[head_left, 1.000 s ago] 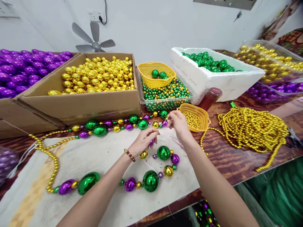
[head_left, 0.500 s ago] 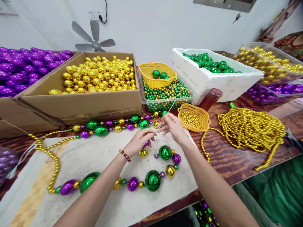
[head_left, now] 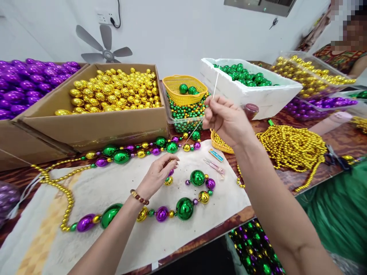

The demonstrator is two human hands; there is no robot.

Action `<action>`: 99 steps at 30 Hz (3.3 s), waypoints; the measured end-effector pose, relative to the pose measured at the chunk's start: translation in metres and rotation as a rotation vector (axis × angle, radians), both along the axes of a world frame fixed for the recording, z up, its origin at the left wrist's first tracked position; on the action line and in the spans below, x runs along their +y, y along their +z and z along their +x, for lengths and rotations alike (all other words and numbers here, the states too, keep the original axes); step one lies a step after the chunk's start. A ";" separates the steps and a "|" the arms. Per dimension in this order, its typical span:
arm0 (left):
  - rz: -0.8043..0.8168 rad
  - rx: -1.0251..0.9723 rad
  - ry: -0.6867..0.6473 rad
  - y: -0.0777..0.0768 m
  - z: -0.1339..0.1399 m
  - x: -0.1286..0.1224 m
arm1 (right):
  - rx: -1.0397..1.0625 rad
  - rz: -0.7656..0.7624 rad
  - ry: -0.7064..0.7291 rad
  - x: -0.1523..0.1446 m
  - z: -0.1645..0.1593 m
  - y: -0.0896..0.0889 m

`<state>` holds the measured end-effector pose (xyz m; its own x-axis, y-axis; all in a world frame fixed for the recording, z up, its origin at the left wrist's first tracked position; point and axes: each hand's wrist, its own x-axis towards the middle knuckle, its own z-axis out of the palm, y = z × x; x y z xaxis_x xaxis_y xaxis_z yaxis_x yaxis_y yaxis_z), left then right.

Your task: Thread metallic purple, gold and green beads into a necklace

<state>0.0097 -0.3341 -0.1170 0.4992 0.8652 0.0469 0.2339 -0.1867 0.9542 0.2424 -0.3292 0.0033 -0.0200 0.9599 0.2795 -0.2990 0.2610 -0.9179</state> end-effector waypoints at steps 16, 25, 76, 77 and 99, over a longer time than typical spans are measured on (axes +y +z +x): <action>0.105 0.234 0.201 -0.046 -0.062 -0.007 | -0.062 0.208 -0.200 -0.019 0.027 0.064; 0.108 0.447 0.218 -0.050 -0.086 0.003 | -0.087 0.252 -0.167 -0.028 0.028 0.067; 0.063 0.683 0.242 -0.051 -0.077 -0.021 | -0.272 0.270 -0.120 -0.189 0.027 0.074; 0.057 0.687 0.243 -0.051 -0.077 -0.021 | -0.272 0.256 -0.115 -0.192 0.024 0.071; 0.355 0.459 0.322 0.058 -0.081 -0.103 | 0.135 -0.156 0.032 -0.232 -0.037 -0.043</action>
<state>-0.0718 -0.4373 -0.0587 0.2556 0.9458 0.2005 0.6989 -0.3240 0.6376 0.2058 -0.5609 -0.0394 -0.0237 0.9913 0.1295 -0.4283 0.1070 -0.8973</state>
